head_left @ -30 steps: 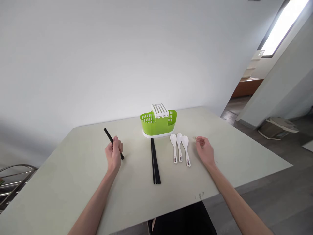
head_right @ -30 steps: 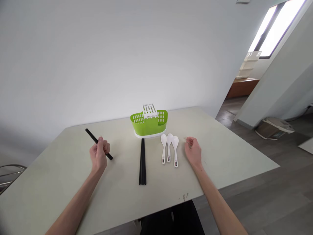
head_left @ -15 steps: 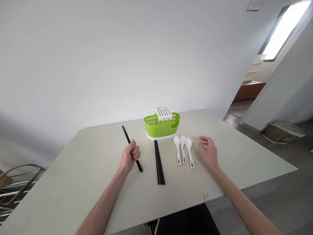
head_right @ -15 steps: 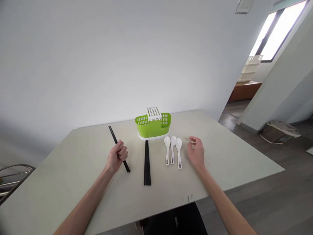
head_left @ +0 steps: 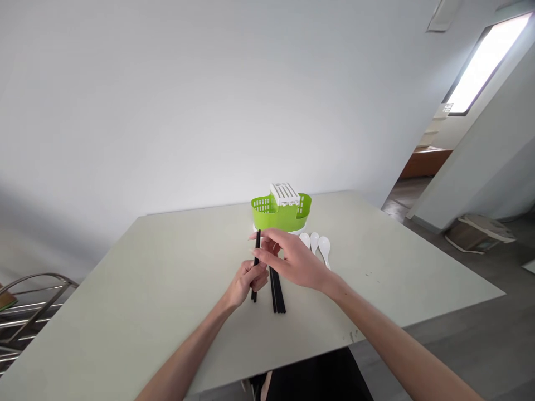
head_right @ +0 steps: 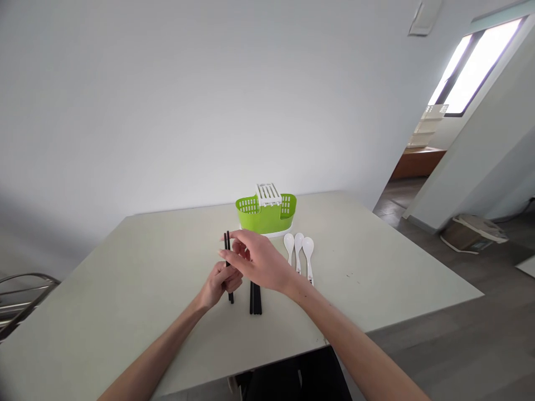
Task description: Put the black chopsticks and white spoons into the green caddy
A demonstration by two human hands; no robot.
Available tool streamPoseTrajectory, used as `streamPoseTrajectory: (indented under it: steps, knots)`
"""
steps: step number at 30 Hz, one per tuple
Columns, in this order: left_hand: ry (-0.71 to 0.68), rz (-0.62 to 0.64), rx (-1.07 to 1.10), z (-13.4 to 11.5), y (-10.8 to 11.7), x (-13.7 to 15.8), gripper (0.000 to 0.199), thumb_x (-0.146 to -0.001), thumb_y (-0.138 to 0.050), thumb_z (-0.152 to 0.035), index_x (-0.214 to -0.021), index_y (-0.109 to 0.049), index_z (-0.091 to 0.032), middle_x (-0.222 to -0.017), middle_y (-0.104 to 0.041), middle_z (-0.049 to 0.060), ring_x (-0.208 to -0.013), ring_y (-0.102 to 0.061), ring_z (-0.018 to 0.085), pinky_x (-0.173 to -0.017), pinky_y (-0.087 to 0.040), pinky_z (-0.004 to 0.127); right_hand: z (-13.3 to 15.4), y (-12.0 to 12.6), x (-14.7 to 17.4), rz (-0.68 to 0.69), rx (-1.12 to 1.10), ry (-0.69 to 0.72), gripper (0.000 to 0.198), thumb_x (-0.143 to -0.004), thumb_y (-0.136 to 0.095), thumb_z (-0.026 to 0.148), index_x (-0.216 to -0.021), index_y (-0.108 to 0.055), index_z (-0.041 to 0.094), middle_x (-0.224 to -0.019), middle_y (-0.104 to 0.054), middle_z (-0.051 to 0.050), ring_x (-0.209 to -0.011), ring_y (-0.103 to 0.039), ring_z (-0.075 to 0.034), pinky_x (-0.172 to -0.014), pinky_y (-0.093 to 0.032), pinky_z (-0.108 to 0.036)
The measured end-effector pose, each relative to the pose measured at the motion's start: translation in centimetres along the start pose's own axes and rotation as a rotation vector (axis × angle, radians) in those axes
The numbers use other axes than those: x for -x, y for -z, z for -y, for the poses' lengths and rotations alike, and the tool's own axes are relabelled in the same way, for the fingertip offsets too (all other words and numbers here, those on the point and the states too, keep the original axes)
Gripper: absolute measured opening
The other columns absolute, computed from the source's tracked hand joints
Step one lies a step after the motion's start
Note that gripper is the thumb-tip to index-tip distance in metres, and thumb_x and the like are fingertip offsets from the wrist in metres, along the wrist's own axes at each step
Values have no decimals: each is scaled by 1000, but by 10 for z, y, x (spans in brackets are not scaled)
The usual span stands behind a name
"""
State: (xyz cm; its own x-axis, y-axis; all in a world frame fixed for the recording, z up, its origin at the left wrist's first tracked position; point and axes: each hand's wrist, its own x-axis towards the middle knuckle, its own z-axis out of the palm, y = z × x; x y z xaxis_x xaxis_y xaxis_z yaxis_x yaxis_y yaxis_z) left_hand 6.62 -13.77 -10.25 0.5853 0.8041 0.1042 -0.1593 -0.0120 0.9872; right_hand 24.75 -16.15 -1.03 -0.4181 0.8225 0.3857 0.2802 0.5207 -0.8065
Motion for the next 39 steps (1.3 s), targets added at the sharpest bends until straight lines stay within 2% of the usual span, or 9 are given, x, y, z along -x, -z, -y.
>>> streamPoseTrajectory:
  steps: [3,6,12,17,20,23,26,30,39]
  knots:
    - [-15,22,-38,3,0,1,65,-93,-60,-62,-59,-21,-23,-51,-19,-9,-48,-14,6,-50,-10,29,11,-1,-4,-40,63,67,23,-105,-53,42,-100,-64,23,-81,-61,1,-74,-56,-15,-69,-46,-28]
    - [-23,34,-69,7,1,1,61,-95,-58,-59,-60,-23,-23,-52,-20,-9,-49,-15,7,-52,-12,30,12,1,-4,-62,125,97,31,-106,-51,41,-81,-54,23,-73,-56,3,-67,-50,-13,-63,-40,-28]
    - [2,14,-256,14,1,0,57,-100,-51,-56,-61,-26,-22,-55,-23,-7,-54,-19,9,-56,-15,31,11,14,-3,-105,199,89,37,-105,-51,47,-78,-56,23,-72,-59,2,-65,-50,-14,-57,-35,-27]
    - [42,-201,-473,18,7,-7,57,-98,-45,-66,-65,-29,-22,-61,-26,-6,-58,-23,11,-58,-19,30,27,63,-28,-324,211,95,45,-101,-54,60,-80,-62,22,-69,-61,2,-60,-52,-12,-57,-38,-26]
    - [42,-326,-565,26,15,-12,56,-98,-41,-69,-68,-29,-23,-64,-25,-5,-61,-25,12,-59,-21,30,32,99,-61,-533,226,185,46,-100,-53,65,-86,-63,22,-74,-64,1,-62,-55,-12,-59,-41,-25]
    - [51,-396,-594,33,21,-17,56,-96,-41,-69,-69,-26,-23,-66,-22,-5,-63,-24,12,-59,-21,30,25,120,-100,-638,305,248,50,-101,-48,69,-88,-62,23,-81,-68,-1,-66,-58,-13,-64,-43,-26]
    - [59,-431,-597,35,23,-18,55,-96,-42,-68,-70,-25,-23,-67,-21,-5,-64,-24,12,-60,-21,29,7,124,-136,-584,450,214,52,-104,-41,67,-89,-63,21,-86,-70,-3,-74,-62,-15,-71,-44,-26]
    - [74,-435,-608,36,21,-20,54,-96,-42,-65,-69,-23,-23,-67,-21,-5,-65,-23,13,-59,-20,29,-22,112,-170,-373,615,122,48,-107,-42,56,-91,-67,17,-91,-74,-7,-78,-63,-18,-73,-41,-28]
    - [109,-404,-579,39,22,-21,53,-98,-42,-61,-67,-23,-23,-66,-23,-4,-64,-22,12,-58,-20,29,-75,98,-213,-60,643,3,39,-100,-56,47,-87,-77,17,-81,-76,-3,-71,-60,-15,-73,-39,-27]
